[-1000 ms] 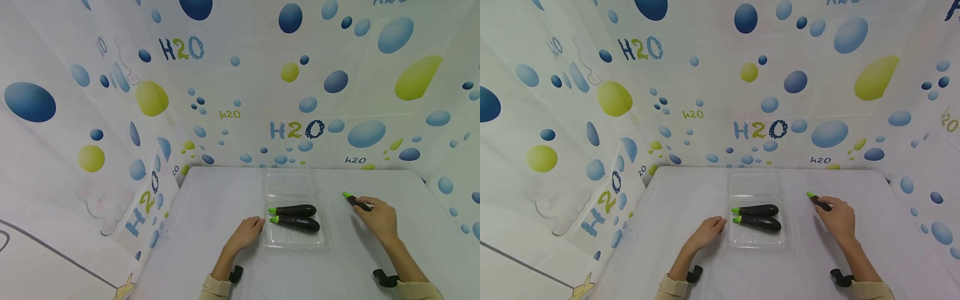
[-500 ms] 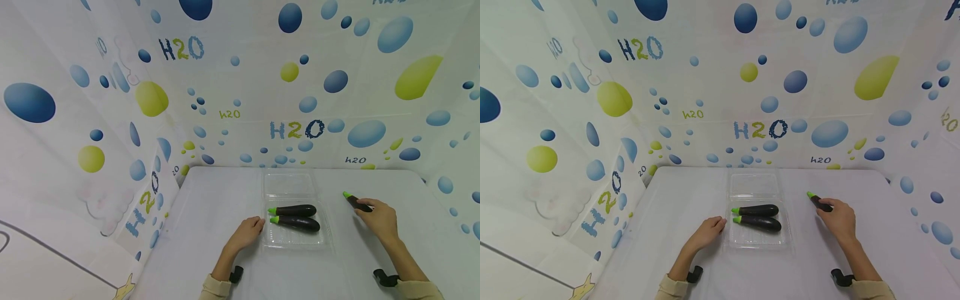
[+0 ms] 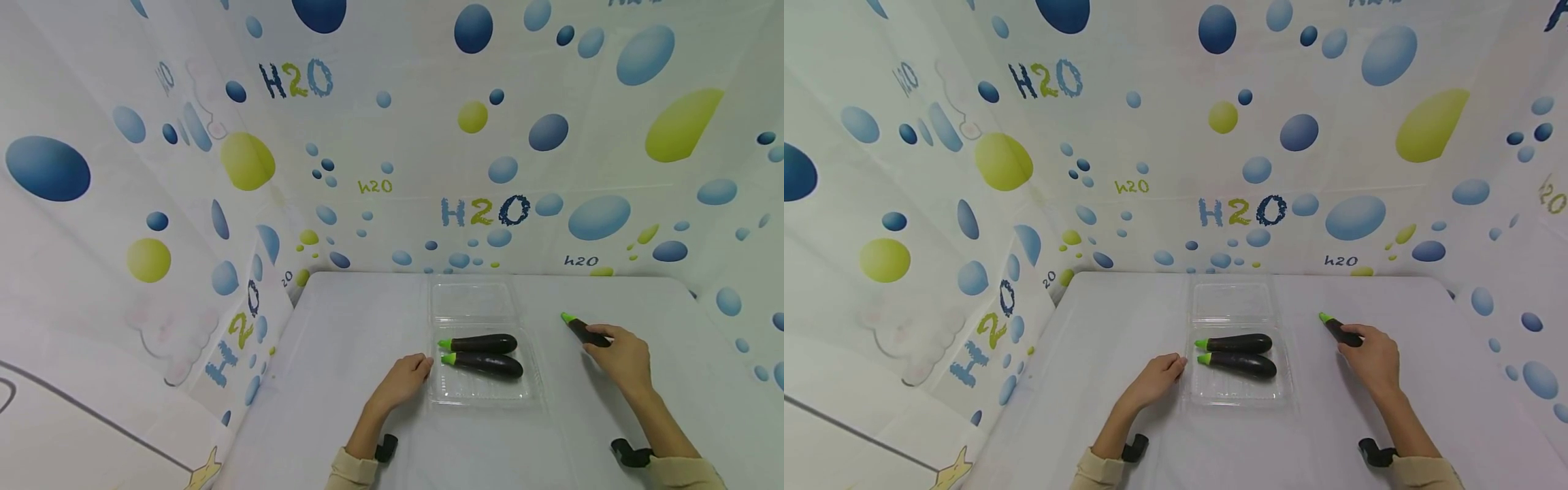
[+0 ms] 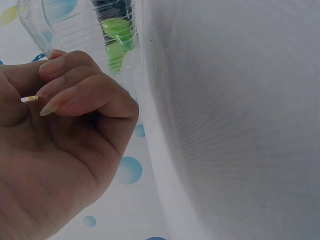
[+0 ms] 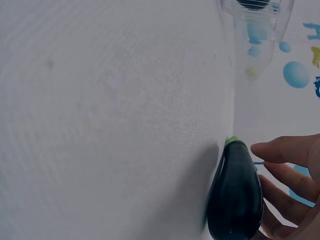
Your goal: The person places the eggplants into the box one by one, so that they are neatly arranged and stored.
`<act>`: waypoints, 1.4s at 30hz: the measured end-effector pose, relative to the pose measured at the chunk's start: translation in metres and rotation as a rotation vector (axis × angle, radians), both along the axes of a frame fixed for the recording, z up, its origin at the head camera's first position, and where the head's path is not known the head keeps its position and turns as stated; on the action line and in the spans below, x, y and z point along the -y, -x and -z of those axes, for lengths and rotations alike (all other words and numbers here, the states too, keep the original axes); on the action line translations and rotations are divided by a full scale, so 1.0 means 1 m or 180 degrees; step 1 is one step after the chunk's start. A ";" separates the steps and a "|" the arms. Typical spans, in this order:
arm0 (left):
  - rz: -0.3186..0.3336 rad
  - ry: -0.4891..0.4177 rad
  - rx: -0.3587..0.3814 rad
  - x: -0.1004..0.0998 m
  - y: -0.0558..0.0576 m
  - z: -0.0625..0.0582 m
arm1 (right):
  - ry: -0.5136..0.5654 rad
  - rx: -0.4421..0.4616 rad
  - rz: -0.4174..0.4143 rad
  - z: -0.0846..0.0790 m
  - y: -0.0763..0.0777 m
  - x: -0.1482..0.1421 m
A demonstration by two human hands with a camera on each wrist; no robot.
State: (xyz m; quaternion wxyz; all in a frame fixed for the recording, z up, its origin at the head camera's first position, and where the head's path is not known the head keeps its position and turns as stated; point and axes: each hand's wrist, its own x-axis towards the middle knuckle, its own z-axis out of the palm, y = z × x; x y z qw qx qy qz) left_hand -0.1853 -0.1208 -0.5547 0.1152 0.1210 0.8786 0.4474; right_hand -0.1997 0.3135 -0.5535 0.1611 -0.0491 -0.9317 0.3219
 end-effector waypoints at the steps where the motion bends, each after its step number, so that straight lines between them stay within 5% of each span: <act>1: -0.0001 -0.0003 0.0002 0.000 0.000 0.000 | 0.0001 0.0017 0.0004 0.000 0.000 0.000; 42: -0.0005 -0.0014 -0.0044 -0.001 0.001 0.000 | -0.0106 0.0131 -0.0026 0.007 -0.001 -0.014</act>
